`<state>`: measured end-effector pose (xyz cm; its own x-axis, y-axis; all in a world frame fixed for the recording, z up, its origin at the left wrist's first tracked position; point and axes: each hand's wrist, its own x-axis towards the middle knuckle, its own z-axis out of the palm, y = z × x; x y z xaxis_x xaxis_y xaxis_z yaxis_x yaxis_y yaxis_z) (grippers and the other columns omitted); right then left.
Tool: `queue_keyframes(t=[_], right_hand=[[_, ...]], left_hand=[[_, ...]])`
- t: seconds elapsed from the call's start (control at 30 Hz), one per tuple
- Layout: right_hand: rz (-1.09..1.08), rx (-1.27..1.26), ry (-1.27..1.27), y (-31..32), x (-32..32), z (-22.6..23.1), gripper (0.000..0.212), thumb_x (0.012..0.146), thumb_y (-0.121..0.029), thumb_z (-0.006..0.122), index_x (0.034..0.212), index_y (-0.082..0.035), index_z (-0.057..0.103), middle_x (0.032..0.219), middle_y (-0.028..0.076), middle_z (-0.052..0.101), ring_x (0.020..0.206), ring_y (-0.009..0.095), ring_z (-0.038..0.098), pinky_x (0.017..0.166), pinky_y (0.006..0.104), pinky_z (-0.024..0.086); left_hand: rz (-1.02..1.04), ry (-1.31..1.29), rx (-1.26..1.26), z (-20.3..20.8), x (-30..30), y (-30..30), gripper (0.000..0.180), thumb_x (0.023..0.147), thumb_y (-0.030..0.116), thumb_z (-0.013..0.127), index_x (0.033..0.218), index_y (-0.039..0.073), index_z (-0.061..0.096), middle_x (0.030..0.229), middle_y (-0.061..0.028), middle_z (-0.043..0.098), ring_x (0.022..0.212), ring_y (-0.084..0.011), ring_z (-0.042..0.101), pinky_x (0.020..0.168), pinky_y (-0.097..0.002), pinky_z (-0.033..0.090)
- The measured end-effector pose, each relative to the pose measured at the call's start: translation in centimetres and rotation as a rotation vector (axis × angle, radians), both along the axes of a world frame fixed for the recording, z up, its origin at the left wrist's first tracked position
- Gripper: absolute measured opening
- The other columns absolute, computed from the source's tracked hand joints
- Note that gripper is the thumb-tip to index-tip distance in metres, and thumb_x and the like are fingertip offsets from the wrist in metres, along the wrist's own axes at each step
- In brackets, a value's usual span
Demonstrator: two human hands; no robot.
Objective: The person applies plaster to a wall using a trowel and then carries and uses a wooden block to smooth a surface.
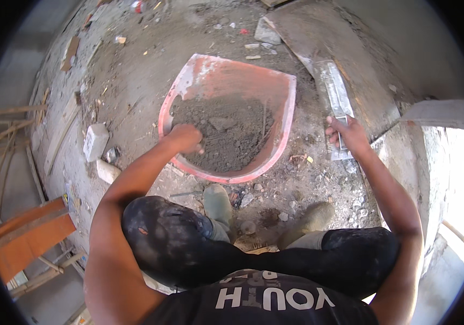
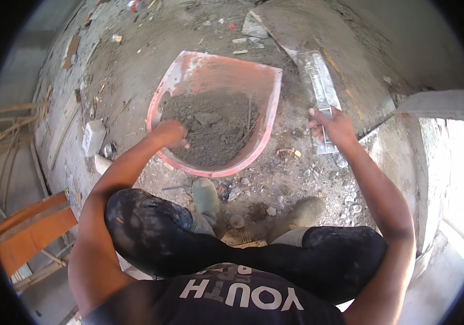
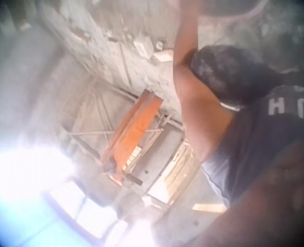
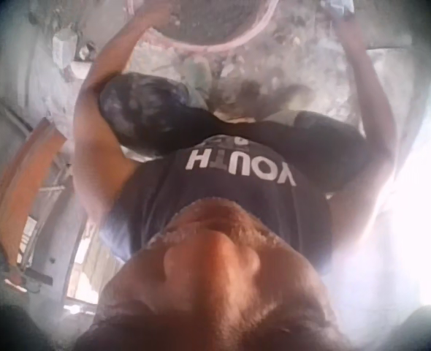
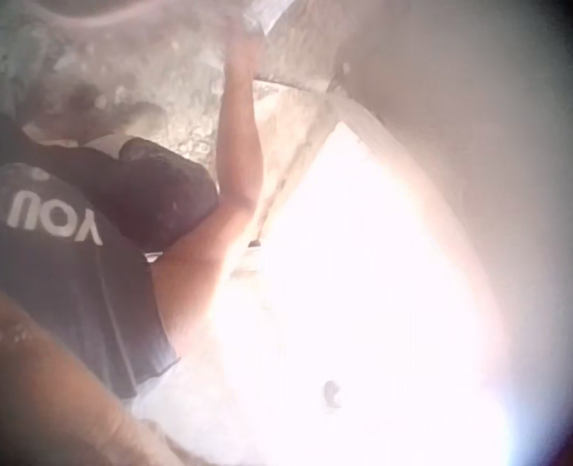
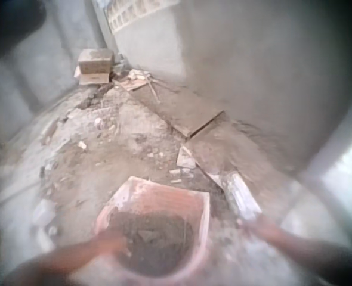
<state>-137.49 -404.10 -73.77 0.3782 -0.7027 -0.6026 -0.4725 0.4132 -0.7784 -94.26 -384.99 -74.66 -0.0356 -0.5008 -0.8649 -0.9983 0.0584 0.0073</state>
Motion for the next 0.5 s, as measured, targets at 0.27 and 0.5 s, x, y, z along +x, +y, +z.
queue_keyframes(t=[0.27,0.5], right_hand=[[0.032,0.039,0.059,-0.2,-2.3,-1.0,0.044,0.089,-0.035,0.073,0.104,0.004,0.058,0.079,0.01,0.07,0.058,0.014,0.065,0.048,0.0283,0.05],[0.161,-0.032,0.083,0.9,-0.3,-2.4,0.039,0.091,-0.034,0.071,0.101,0.002,0.059,0.073,0.008,0.069,0.055,0.014,0.064,0.049,0.028,0.051]], left_hand=[[-0.006,0.299,-0.214,-0.2,-9.2,-6.3,0.055,0.086,0.055,0.062,0.096,0.002,0.072,0.098,-0.0211,0.069,0.095,-0.0405,0.065,0.083,-0.0496,0.051],[0.248,0.217,-0.263,-6.0,-14.4,-7.8,0.033,0.082,0.027,0.062,0.098,0.002,0.074,0.106,-0.0254,0.068,0.106,-0.0365,0.066,0.088,-0.0459,0.053]])
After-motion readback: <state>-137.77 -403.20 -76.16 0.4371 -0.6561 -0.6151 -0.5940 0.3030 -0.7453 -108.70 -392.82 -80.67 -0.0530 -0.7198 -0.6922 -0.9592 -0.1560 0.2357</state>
